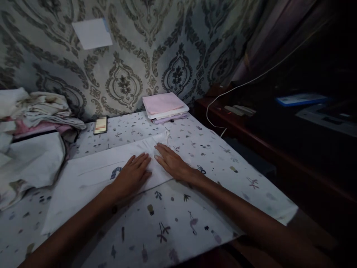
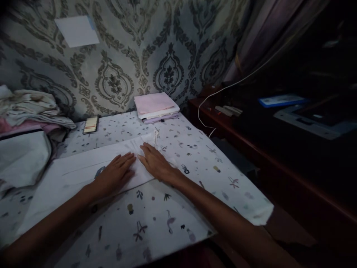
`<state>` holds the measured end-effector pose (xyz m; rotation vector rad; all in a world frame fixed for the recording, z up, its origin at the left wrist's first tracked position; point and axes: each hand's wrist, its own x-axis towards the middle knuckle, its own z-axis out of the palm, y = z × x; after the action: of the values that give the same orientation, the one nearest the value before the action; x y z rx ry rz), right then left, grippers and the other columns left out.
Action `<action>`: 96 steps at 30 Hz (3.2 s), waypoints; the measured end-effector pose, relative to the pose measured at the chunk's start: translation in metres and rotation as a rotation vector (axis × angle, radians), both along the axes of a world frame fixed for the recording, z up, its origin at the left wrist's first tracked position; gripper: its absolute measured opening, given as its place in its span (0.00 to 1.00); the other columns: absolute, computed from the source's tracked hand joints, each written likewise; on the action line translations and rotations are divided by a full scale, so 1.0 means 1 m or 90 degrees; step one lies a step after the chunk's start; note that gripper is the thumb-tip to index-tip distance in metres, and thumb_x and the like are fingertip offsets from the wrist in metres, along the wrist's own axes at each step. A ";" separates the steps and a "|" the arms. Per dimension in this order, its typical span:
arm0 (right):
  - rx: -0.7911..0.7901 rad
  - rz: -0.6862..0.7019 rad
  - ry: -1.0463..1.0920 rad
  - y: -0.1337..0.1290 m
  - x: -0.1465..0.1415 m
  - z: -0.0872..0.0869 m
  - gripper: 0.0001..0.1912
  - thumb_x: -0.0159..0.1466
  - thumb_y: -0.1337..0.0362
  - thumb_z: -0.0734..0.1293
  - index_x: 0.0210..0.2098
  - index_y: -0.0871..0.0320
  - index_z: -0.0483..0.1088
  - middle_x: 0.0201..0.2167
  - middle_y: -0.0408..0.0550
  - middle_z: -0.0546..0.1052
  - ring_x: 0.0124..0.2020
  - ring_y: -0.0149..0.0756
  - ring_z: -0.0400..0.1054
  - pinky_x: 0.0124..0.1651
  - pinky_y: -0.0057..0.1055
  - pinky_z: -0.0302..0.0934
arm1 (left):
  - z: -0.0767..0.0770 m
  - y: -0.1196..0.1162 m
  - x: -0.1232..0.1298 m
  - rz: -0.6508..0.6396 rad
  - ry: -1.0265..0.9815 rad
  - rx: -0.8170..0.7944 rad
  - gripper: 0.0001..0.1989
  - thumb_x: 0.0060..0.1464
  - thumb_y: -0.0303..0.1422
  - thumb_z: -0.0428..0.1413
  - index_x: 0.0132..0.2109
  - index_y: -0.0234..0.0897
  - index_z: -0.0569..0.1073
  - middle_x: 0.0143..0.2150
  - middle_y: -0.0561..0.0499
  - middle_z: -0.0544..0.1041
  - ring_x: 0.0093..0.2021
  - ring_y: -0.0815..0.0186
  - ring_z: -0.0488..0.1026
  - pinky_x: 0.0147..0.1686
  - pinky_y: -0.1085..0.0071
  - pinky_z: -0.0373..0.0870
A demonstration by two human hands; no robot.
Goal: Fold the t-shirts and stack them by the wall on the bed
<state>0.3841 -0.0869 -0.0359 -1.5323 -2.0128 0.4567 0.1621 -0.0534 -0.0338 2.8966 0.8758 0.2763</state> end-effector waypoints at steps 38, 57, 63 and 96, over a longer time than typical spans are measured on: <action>0.056 -0.191 -0.120 0.128 0.076 -0.007 0.09 0.58 0.73 0.64 0.33 0.56 0.74 0.32 0.45 0.78 0.35 0.38 0.68 0.35 0.29 0.54 | 0.014 0.107 -0.175 0.400 0.078 0.042 0.21 0.60 0.44 0.36 0.40 0.38 0.69 0.42 0.38 0.76 0.44 0.52 0.74 0.47 0.58 0.70; 0.042 -0.051 0.017 0.143 0.089 -0.004 0.12 0.53 0.74 0.65 0.33 0.56 0.77 0.38 0.46 0.79 0.40 0.36 0.71 0.42 0.30 0.63 | 0.016 0.106 -0.169 0.427 0.150 0.065 0.25 0.60 0.42 0.33 0.43 0.35 0.71 0.45 0.37 0.76 0.47 0.49 0.74 0.47 0.56 0.70; 0.047 -0.149 0.000 0.142 0.083 -0.016 0.07 0.54 0.73 0.64 0.28 0.57 0.74 0.27 0.43 0.76 0.33 0.36 0.68 0.35 0.29 0.57 | 0.011 0.108 -0.171 0.425 0.181 0.105 0.24 0.62 0.40 0.31 0.42 0.38 0.70 0.44 0.39 0.76 0.46 0.51 0.74 0.47 0.57 0.71; 0.056 0.039 -0.187 0.112 0.047 -0.037 0.34 0.70 0.43 0.50 0.67 0.56 0.61 0.67 0.57 0.65 0.69 0.51 0.56 0.69 0.54 0.54 | 0.007 0.116 -0.219 0.492 -0.252 -0.217 0.33 0.64 0.49 0.43 0.67 0.31 0.61 0.70 0.37 0.62 0.70 0.54 0.58 0.69 0.53 0.52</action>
<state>0.4316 0.0247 -0.0731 -1.5615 -2.2740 0.1697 -0.0572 0.0626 -0.0273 1.9813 1.7030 0.6475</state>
